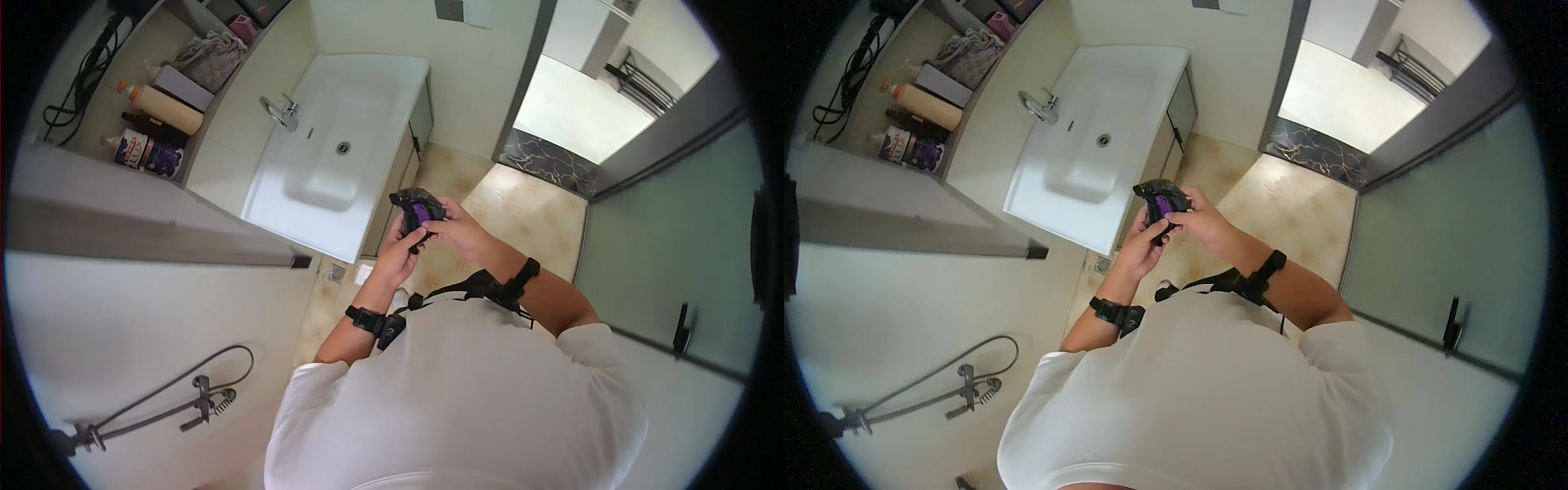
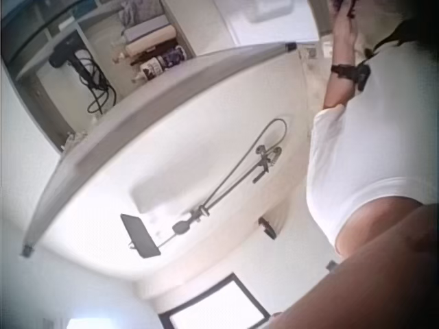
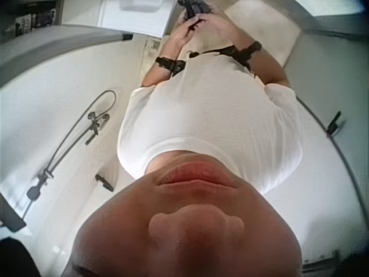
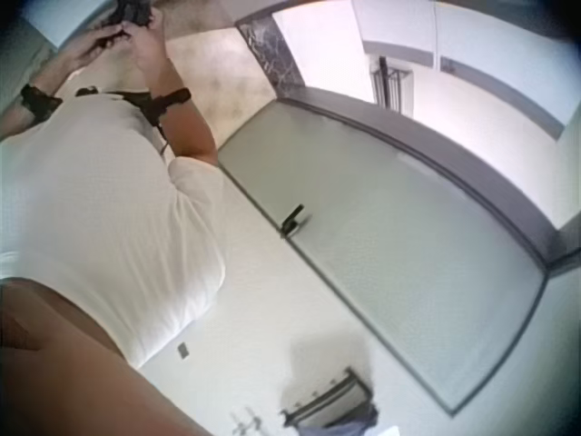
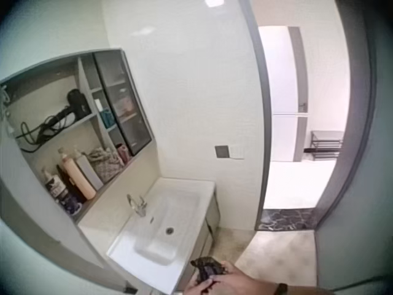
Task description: The person rinses a cloth in a sink, wipes the wall and a window frame, and then rinses the cloth again before placing several bottles and containers into a cabinet.
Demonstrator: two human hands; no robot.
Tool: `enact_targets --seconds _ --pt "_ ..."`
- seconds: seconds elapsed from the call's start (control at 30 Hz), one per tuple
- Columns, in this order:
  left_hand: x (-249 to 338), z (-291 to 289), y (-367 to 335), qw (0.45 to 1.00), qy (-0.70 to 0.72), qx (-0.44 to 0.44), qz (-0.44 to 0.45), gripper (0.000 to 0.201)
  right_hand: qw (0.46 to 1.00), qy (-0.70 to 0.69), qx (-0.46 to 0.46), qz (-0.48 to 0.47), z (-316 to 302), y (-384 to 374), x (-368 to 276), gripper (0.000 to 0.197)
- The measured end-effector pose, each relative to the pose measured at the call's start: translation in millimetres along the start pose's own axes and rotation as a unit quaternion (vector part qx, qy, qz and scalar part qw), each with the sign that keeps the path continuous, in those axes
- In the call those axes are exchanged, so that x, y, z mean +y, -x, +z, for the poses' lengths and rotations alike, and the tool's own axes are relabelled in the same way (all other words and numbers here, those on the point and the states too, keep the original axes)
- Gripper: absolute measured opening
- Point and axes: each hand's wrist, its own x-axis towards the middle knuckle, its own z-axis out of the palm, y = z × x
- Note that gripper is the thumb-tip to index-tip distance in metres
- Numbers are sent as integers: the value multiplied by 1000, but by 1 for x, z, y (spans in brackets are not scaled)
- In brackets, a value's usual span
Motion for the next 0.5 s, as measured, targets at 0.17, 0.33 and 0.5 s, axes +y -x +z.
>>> enact_targets --seconds 0.17,0.33,0.5 --pt "-27 50 -33 987 110 115 22 45 987 53 -39 144 -49 -2 -70 63" --pt "-2 51 -47 971 117 190 81 42 955 129 -171 205 -68 -56 -107 57" --pt "8 5 -56 932 195 268 143 52 958 168 -151 178 -71 -158 -100 48"
